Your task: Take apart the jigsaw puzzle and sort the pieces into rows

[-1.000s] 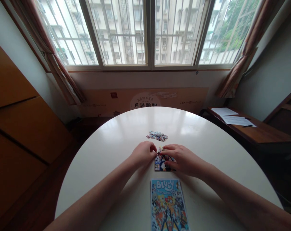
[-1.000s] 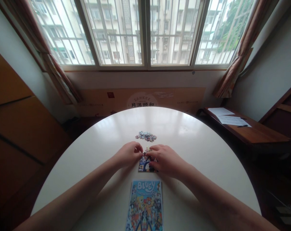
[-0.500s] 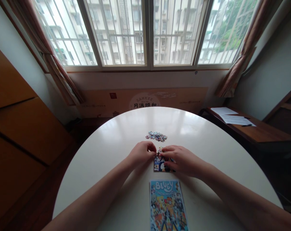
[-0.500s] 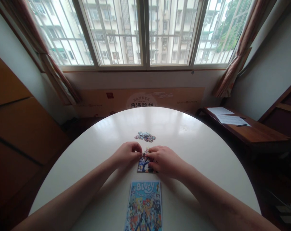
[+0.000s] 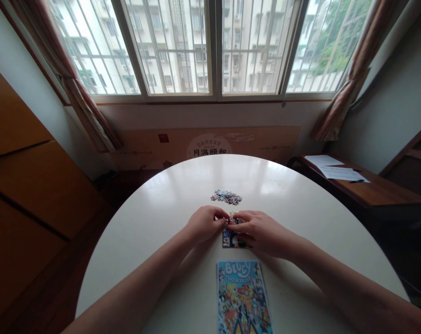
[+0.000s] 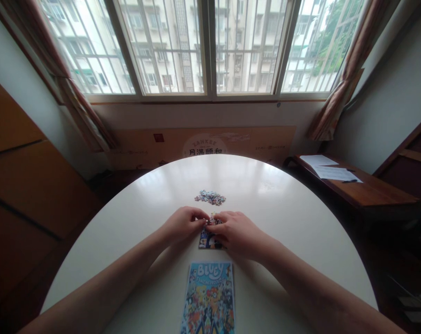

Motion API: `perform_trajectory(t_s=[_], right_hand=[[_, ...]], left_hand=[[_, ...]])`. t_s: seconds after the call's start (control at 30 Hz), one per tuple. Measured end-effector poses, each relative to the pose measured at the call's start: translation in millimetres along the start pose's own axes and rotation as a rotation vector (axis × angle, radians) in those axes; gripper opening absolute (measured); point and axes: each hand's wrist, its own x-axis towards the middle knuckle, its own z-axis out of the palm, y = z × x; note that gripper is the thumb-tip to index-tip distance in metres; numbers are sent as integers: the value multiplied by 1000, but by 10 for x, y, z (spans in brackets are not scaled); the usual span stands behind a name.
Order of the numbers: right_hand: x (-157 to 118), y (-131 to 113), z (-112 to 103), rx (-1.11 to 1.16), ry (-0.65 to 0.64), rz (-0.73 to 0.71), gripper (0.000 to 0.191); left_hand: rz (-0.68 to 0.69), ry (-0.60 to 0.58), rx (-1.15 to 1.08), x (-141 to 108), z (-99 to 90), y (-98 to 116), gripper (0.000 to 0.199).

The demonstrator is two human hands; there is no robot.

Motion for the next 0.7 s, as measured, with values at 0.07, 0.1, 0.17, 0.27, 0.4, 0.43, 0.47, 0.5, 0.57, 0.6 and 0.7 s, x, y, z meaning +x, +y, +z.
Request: perform_trajectory(t_s=[0.07, 0.1, 0.17, 0.27, 0.4, 0.43, 0.47, 0.5, 0.57, 0.6, 0.7], right_hand=[[4, -10, -2, -2, -4, -2, 32], [7, -12, -2, -3, -5, 0, 32], [9, -14, 1, -9, -7, 3, 32], [6, -6, 11, -23, -15, 10, 33], [-8, 7, 26, -33, -23, 34, 34], [-11, 9, 27, -31, -26, 41, 35], [-12, 9, 26, -28, -30, 45, 35], [-12, 9, 24, -24, -34, 50, 36], [-8, 7, 20, -14, -40, 57, 38], [-6, 6, 17, -8, -41, 62, 38], [-3, 9, 12, 26, -38, 73, 33]], left_hand=[[28, 23, 32, -15, 20, 13, 22], [39, 38, 43, -20, 31, 18, 21], [52, 83, 57, -20, 48, 21, 19], [33, 167, 56, 13, 49, -6, 19], [-43, 289, 87, 120, 26, -100, 20], [-73, 316, 98, 148, 23, -121, 21], [-99, 339, 109, 170, 21, -138, 23], [-114, 359, 123, 184, 20, -148, 25], [-98, 383, 164, 180, 17, -148, 29], [-73, 388, 188, 163, 12, -139, 29], [-1, 340, 230, 77, -20, -90, 22]])
